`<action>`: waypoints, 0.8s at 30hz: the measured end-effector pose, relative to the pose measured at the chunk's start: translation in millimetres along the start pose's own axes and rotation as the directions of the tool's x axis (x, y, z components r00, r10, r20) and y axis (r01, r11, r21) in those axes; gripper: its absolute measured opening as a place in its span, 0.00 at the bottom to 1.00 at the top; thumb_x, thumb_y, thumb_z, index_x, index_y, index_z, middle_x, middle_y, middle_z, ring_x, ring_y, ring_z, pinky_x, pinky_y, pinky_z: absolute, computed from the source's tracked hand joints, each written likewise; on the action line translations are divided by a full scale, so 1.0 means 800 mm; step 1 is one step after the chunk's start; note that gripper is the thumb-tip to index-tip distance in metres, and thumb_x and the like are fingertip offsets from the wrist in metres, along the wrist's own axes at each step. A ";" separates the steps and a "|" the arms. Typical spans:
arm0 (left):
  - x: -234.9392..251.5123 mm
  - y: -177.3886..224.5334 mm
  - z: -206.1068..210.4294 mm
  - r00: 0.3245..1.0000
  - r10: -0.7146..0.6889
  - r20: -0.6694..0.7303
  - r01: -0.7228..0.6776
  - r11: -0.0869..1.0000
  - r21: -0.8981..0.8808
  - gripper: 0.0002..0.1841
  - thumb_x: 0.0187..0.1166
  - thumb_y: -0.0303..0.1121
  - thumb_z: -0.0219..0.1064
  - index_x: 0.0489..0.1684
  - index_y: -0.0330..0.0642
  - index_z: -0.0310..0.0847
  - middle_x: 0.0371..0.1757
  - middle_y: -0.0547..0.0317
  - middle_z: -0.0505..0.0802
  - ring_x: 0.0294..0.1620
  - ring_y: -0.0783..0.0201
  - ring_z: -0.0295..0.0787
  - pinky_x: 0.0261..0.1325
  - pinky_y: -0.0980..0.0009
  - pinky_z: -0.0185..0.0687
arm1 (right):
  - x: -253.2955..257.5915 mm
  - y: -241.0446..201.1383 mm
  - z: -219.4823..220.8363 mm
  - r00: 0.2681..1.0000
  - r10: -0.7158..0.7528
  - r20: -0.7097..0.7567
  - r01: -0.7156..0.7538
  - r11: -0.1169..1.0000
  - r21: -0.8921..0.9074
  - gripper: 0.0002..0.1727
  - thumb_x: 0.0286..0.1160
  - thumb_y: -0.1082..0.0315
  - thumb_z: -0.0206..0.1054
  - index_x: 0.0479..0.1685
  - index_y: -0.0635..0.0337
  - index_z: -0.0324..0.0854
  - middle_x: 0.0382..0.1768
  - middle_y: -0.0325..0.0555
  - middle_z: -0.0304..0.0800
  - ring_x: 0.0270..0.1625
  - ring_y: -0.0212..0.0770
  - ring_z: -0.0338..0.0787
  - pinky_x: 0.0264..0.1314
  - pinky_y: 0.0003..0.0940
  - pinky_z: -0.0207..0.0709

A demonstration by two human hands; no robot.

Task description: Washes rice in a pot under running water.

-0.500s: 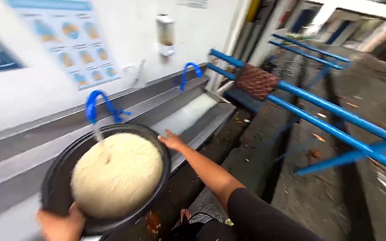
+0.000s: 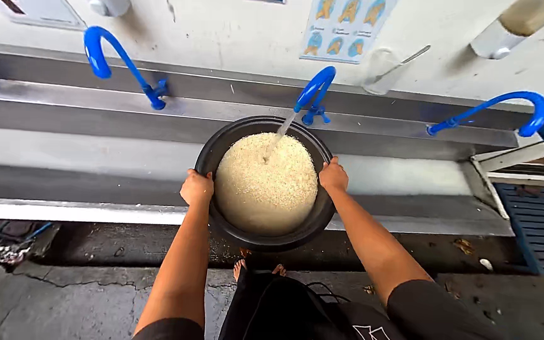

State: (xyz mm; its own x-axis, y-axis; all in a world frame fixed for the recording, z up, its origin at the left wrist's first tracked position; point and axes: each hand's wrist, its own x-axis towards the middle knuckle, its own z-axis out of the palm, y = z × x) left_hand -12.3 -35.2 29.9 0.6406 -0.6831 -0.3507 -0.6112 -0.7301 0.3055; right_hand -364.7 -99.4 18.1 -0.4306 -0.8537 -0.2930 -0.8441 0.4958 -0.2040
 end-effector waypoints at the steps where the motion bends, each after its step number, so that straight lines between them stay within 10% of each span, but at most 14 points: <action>1: 0.001 0.000 -0.001 1.000 -0.007 0.011 0.007 1.000 -0.009 0.34 0.86 0.55 0.63 0.76 0.32 0.71 0.62 0.27 0.89 0.66 0.29 0.87 0.63 0.30 0.79 | -0.001 0.001 0.000 1.000 0.001 0.007 -0.001 1.000 -0.002 0.29 0.95 0.49 0.45 0.84 0.57 0.63 0.65 0.64 0.87 0.68 0.63 0.89 0.64 0.62 0.82; 24: -0.041 0.010 0.018 0.993 -0.114 0.014 0.115 0.986 -0.124 0.32 0.87 0.54 0.62 0.74 0.32 0.73 0.63 0.29 0.89 0.69 0.32 0.85 0.66 0.32 0.79 | 0.036 0.008 -0.028 0.998 0.012 0.059 -0.015 0.998 0.053 0.35 0.96 0.42 0.34 0.80 0.60 0.70 0.64 0.63 0.90 0.71 0.62 0.88 0.67 0.63 0.79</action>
State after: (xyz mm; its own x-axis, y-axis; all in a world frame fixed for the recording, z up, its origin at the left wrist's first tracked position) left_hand -44.8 -18.7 30.8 0.6995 -0.5949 -0.3961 -0.4708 -0.8005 0.3709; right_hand -390.1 -124.4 29.2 -0.4207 -0.8368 -0.3504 -0.8194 0.5162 -0.2490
